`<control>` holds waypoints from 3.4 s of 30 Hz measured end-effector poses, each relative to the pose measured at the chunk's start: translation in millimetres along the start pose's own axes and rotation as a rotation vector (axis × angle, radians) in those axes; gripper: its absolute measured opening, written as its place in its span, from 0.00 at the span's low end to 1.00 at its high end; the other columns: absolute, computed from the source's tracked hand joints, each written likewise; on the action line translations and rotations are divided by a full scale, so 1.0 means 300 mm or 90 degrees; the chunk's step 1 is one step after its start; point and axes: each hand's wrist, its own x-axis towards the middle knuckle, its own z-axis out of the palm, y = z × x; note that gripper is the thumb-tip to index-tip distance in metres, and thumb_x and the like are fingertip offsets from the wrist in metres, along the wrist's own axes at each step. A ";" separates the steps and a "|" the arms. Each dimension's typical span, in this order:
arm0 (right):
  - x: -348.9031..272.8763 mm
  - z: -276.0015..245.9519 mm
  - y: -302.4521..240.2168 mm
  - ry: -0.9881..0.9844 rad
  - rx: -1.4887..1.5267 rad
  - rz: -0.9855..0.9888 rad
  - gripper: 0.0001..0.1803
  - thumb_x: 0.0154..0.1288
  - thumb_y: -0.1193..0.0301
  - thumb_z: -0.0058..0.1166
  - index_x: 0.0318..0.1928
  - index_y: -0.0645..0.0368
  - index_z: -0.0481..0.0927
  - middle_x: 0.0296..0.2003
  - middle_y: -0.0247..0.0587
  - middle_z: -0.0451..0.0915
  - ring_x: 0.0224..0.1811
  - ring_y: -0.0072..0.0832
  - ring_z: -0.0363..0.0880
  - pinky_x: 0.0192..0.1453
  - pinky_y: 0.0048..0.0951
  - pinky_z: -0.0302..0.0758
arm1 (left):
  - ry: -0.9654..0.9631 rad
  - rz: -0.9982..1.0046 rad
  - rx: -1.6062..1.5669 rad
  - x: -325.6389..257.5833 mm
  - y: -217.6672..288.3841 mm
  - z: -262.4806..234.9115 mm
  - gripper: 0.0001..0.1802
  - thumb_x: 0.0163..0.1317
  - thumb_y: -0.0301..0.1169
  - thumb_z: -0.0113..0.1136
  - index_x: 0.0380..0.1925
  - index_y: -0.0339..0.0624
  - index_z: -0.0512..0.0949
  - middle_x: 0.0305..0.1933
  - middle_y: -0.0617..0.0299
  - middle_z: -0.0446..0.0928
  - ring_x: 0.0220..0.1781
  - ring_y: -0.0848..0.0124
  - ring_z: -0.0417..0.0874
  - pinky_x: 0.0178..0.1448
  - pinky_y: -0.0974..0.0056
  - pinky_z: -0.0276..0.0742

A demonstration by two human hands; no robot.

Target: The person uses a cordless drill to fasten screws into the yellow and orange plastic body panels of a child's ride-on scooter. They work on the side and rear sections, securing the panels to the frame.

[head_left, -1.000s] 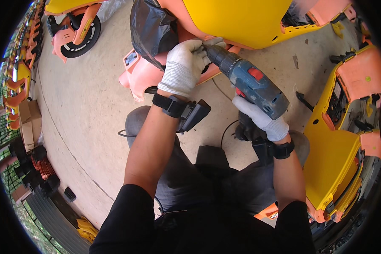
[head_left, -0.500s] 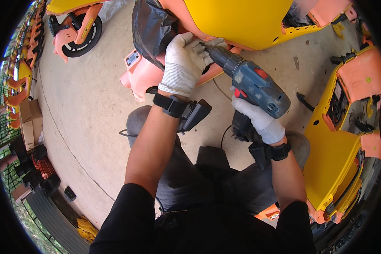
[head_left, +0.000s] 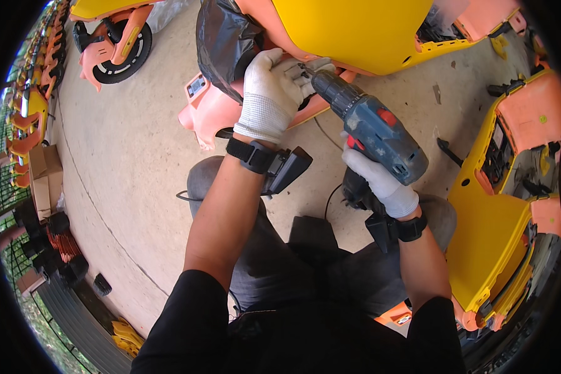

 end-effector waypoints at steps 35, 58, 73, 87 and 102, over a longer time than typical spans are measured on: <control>0.008 -0.001 0.049 0.015 -0.275 -0.275 0.14 0.58 0.75 0.66 0.44 0.60 0.80 0.37 0.40 0.83 0.37 0.28 0.81 0.42 0.29 0.79 | -0.048 0.031 0.031 0.023 -0.018 -0.034 0.27 0.76 0.40 0.36 0.59 0.22 0.61 0.60 0.32 0.69 0.62 0.40 0.75 0.69 0.47 0.72; 0.005 0.086 0.092 0.060 -0.168 -0.138 0.17 0.78 0.66 0.41 0.58 0.61 0.74 0.44 0.32 0.79 0.43 0.18 0.79 0.47 0.20 0.79 | -0.046 0.022 -0.012 0.007 -0.028 -0.008 0.27 0.76 0.42 0.38 0.61 0.24 0.61 0.61 0.32 0.70 0.61 0.43 0.77 0.68 0.46 0.74; 0.000 0.116 0.073 0.044 -0.042 -0.114 0.20 0.78 0.60 0.39 0.55 0.62 0.73 0.41 0.36 0.80 0.40 0.20 0.80 0.43 0.20 0.80 | -0.048 0.014 -0.009 0.017 -0.034 -0.023 0.27 0.77 0.42 0.38 0.62 0.28 0.62 0.61 0.35 0.72 0.60 0.46 0.78 0.68 0.50 0.74; 0.000 0.108 0.092 0.048 -0.121 -0.130 0.20 0.79 0.60 0.39 0.55 0.62 0.73 0.41 0.36 0.80 0.39 0.20 0.81 0.42 0.20 0.81 | -0.039 0.005 -0.025 0.007 -0.030 -0.005 0.27 0.77 0.41 0.37 0.64 0.28 0.59 0.63 0.33 0.69 0.63 0.45 0.76 0.70 0.48 0.72; 0.008 0.111 0.114 0.044 -0.103 -0.109 0.19 0.79 0.62 0.39 0.58 0.64 0.72 0.43 0.38 0.80 0.39 0.24 0.82 0.42 0.23 0.83 | -0.028 -0.007 -0.045 0.020 -0.033 -0.012 0.28 0.77 0.40 0.37 0.62 0.23 0.59 0.63 0.31 0.69 0.64 0.43 0.75 0.71 0.45 0.70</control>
